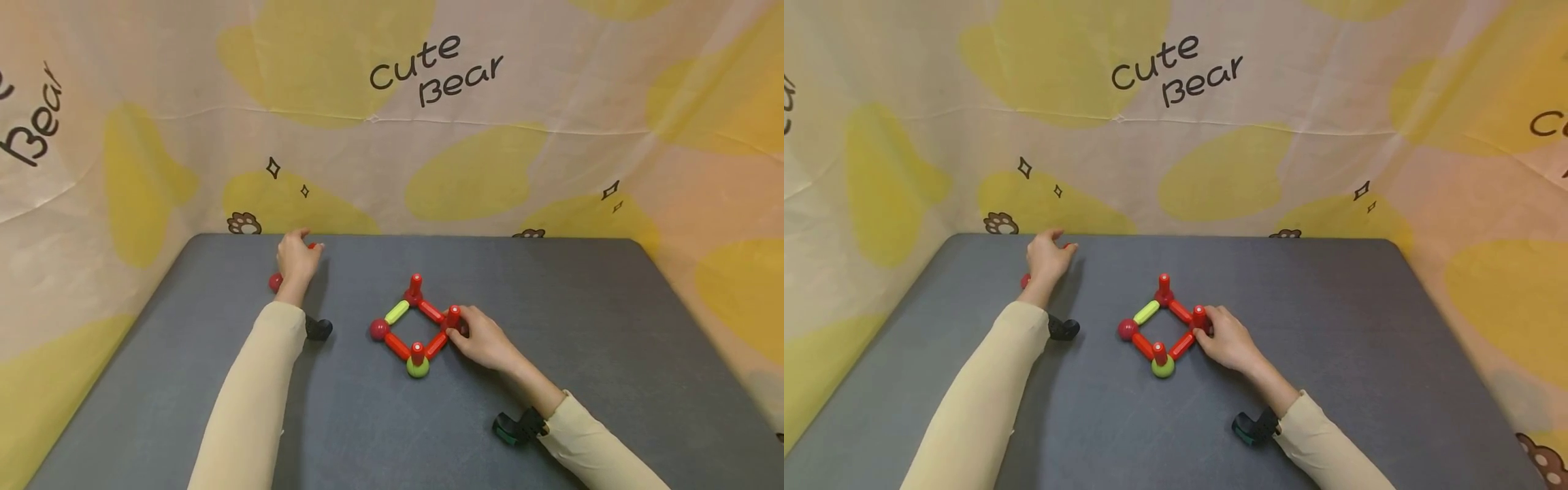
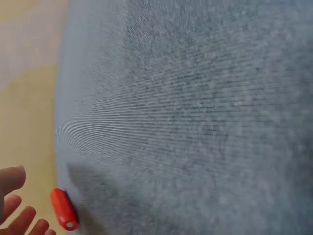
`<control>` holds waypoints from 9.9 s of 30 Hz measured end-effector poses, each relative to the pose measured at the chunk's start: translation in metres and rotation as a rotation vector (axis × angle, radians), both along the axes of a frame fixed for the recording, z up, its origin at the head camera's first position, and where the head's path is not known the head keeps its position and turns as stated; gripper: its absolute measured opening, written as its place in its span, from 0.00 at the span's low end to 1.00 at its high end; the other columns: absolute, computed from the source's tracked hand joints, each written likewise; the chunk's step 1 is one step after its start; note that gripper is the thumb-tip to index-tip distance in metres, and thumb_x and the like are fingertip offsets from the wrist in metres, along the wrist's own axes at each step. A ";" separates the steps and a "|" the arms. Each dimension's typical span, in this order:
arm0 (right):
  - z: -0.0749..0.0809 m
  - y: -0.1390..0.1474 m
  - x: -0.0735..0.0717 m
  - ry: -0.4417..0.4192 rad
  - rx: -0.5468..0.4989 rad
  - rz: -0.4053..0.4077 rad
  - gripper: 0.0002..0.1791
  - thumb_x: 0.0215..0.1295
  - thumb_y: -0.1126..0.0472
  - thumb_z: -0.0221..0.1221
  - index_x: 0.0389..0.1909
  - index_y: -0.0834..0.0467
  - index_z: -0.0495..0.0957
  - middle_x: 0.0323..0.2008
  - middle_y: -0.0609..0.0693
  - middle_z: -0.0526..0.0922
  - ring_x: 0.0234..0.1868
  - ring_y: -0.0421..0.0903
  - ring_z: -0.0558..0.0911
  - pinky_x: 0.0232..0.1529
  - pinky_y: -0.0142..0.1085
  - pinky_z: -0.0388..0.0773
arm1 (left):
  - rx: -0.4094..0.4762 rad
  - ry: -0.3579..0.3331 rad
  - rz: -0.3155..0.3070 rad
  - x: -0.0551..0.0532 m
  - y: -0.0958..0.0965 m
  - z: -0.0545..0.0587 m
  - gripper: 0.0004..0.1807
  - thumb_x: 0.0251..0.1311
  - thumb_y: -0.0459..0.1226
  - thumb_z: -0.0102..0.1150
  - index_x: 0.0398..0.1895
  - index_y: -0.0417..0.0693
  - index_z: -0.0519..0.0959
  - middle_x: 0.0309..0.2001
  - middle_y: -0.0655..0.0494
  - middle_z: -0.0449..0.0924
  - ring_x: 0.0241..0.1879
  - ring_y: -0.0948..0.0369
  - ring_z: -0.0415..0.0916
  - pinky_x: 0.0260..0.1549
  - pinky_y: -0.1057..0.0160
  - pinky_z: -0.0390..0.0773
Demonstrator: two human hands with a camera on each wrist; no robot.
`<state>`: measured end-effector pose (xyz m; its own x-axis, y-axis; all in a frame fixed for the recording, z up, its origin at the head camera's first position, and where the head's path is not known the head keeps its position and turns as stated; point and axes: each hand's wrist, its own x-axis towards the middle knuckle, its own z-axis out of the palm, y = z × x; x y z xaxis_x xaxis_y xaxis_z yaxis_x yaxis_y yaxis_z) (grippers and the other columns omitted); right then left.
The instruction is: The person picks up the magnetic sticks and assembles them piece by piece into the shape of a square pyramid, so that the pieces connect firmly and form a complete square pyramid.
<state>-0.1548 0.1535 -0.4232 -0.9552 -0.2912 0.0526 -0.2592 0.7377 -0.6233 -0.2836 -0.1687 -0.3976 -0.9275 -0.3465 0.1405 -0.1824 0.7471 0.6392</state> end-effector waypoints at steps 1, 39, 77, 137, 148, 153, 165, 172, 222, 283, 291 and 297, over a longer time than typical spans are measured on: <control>0.000 0.000 0.000 -0.001 -0.002 0.000 0.07 0.56 0.64 0.60 0.36 0.58 0.76 0.26 0.50 0.71 0.27 0.43 0.68 0.28 0.34 0.65 | -0.013 -0.024 0.003 -0.001 0.000 -0.002 0.27 0.56 0.41 0.61 0.59 0.43 0.71 0.55 0.41 0.72 0.54 0.43 0.69 0.52 0.47 0.68; 0.000 0.000 -0.001 0.013 -0.010 0.027 0.11 0.57 0.64 0.59 0.42 0.59 0.76 0.30 0.51 0.73 0.29 0.44 0.70 0.28 0.33 0.66 | 0.097 0.029 -0.351 0.031 0.024 0.020 0.14 0.53 0.34 0.62 0.45 0.46 0.79 0.41 0.48 0.81 0.41 0.53 0.79 0.43 0.56 0.76; -0.003 0.000 0.001 0.029 -0.016 0.011 0.11 0.57 0.62 0.60 0.41 0.59 0.76 0.29 0.51 0.72 0.29 0.44 0.69 0.28 0.34 0.65 | 0.269 0.042 -0.668 0.123 0.060 0.003 0.14 0.48 0.30 0.67 0.40 0.45 0.79 0.36 0.56 0.82 0.34 0.62 0.81 0.36 0.66 0.80; 0.011 -0.007 0.028 -0.108 -0.017 -0.001 0.24 0.53 0.63 0.62 0.51 0.66 0.71 0.33 0.49 0.80 0.30 0.39 0.77 0.33 0.33 0.74 | 0.266 -0.178 -0.721 0.149 0.066 -0.017 0.13 0.46 0.33 0.68 0.38 0.47 0.79 0.32 0.55 0.81 0.25 0.66 0.78 0.25 0.69 0.76; 0.014 -0.002 0.032 0.062 -0.017 0.099 0.21 0.53 0.62 0.65 0.49 0.56 0.74 0.39 0.46 0.77 0.38 0.41 0.78 0.36 0.33 0.76 | 0.288 -0.113 -0.691 0.151 0.058 -0.010 0.14 0.47 0.33 0.68 0.39 0.52 0.81 0.34 0.57 0.82 0.28 0.65 0.79 0.28 0.69 0.77; 0.015 -0.002 0.032 0.056 -0.060 0.173 0.14 0.55 0.63 0.63 0.44 0.53 0.76 0.38 0.43 0.79 0.39 0.39 0.80 0.37 0.33 0.78 | 0.316 -0.066 -0.725 0.153 0.060 -0.009 0.13 0.48 0.33 0.67 0.39 0.50 0.81 0.32 0.57 0.82 0.28 0.65 0.79 0.27 0.69 0.78; 0.017 -0.002 0.029 0.064 -0.081 0.212 0.10 0.57 0.64 0.62 0.39 0.52 0.76 0.30 0.41 0.78 0.32 0.35 0.77 0.35 0.31 0.78 | 0.236 -0.006 -0.738 0.150 0.070 -0.008 0.12 0.47 0.34 0.68 0.38 0.48 0.82 0.30 0.60 0.81 0.25 0.69 0.77 0.26 0.71 0.76; 0.019 -0.007 0.023 0.067 -0.061 0.197 0.08 0.57 0.61 0.62 0.36 0.53 0.75 0.26 0.41 0.75 0.28 0.37 0.74 0.29 0.29 0.74 | 0.210 0.009 -0.757 0.145 0.077 -0.009 0.12 0.47 0.34 0.68 0.38 0.46 0.82 0.29 0.59 0.81 0.24 0.69 0.76 0.25 0.72 0.75; 0.014 -0.003 0.001 0.169 -0.157 -0.036 0.11 0.58 0.63 0.61 0.42 0.58 0.75 0.35 0.51 0.80 0.32 0.43 0.79 0.33 0.36 0.77 | 0.212 0.051 -0.660 0.124 0.072 0.001 0.11 0.51 0.35 0.65 0.39 0.45 0.82 0.32 0.57 0.83 0.28 0.66 0.78 0.30 0.69 0.78; 0.003 -0.020 -0.020 0.425 0.043 0.149 0.12 0.54 0.63 0.63 0.41 0.52 0.80 0.37 0.47 0.79 0.35 0.45 0.74 0.36 0.37 0.73 | -0.102 0.151 -0.766 0.102 0.093 -0.006 0.13 0.49 0.35 0.67 0.39 0.55 0.83 0.38 0.61 0.81 0.36 0.60 0.76 0.36 0.60 0.73; 0.003 -0.019 -0.017 0.371 0.016 0.118 0.16 0.55 0.63 0.63 0.46 0.54 0.78 0.40 0.51 0.78 0.37 0.45 0.74 0.35 0.37 0.73 | -0.102 0.140 -0.759 0.102 0.092 -0.006 0.13 0.48 0.34 0.67 0.40 0.55 0.83 0.38 0.61 0.80 0.36 0.60 0.76 0.35 0.60 0.74; 0.004 -0.014 -0.012 0.269 -0.081 -0.042 0.19 0.56 0.64 0.61 0.50 0.58 0.74 0.42 0.54 0.78 0.37 0.47 0.80 0.34 0.40 0.76 | -0.090 0.118 -0.765 0.103 0.092 -0.004 0.14 0.49 0.34 0.67 0.41 0.54 0.83 0.37 0.60 0.80 0.33 0.60 0.75 0.33 0.63 0.74</control>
<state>-0.1665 0.1396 -0.4189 -0.9151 -0.2358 0.3270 -0.3930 0.7022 -0.5936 -0.1804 -0.0771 -0.4018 -0.8812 0.4008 0.2508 0.4702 0.6880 0.5528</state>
